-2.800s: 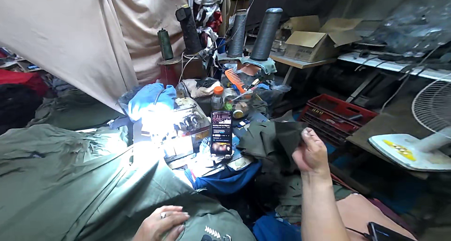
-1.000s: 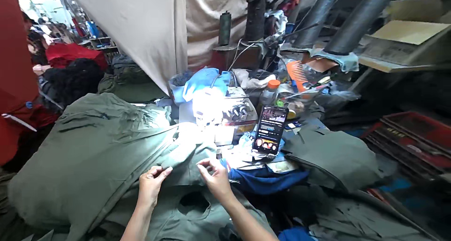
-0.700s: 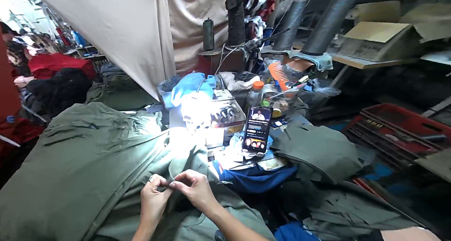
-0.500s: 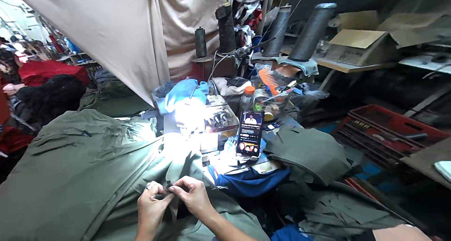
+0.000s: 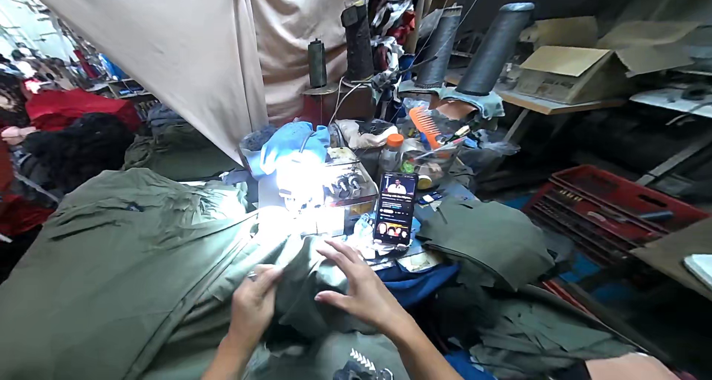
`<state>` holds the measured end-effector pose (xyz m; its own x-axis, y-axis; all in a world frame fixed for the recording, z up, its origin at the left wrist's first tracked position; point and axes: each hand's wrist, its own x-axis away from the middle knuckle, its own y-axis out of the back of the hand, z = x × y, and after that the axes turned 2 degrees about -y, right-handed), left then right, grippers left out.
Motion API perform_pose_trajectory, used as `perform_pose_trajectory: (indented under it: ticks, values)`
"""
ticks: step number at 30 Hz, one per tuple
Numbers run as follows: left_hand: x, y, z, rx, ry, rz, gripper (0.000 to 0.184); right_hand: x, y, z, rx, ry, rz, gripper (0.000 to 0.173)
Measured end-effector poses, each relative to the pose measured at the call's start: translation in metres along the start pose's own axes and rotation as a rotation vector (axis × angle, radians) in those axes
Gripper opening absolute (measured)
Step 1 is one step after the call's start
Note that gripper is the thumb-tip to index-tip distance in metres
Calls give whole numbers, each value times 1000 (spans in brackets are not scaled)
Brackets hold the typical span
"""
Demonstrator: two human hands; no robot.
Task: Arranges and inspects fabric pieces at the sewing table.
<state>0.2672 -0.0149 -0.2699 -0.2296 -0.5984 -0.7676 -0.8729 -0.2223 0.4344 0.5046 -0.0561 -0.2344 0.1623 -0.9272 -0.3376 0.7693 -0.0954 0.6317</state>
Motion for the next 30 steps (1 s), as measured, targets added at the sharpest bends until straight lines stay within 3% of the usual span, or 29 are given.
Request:
perform_pose_trajectory:
  ticks: [2,6,9,12,15,18,21,24,30]
  values:
    - [-17,-1,-14,48,-162,88,24,-19,2,14,-76,159,-33,57]
    - [-67,60,-41,89,-366,205,25,-27,2,28,-163,311,-3,10]
    - [-106,109,-49,98,-436,245,17,-7,-9,37,-410,348,98,19]
    - [-135,99,-18,29,-464,299,15,4,-32,35,-641,232,119,20]
    - [-140,47,34,-128,-322,434,12,-10,-67,1,-659,-90,58,15]
    - [-131,0,67,-204,-35,571,17,-29,-100,-49,-463,-335,1,23]
    - [-126,-20,83,-176,136,579,22,-40,-104,-66,-324,-387,8,28]
    - [-127,-14,78,-83,289,555,22,-47,-103,-61,-379,-354,-103,26]
    - [-126,-16,79,7,233,387,11,-56,-109,-57,-351,-291,-434,19]
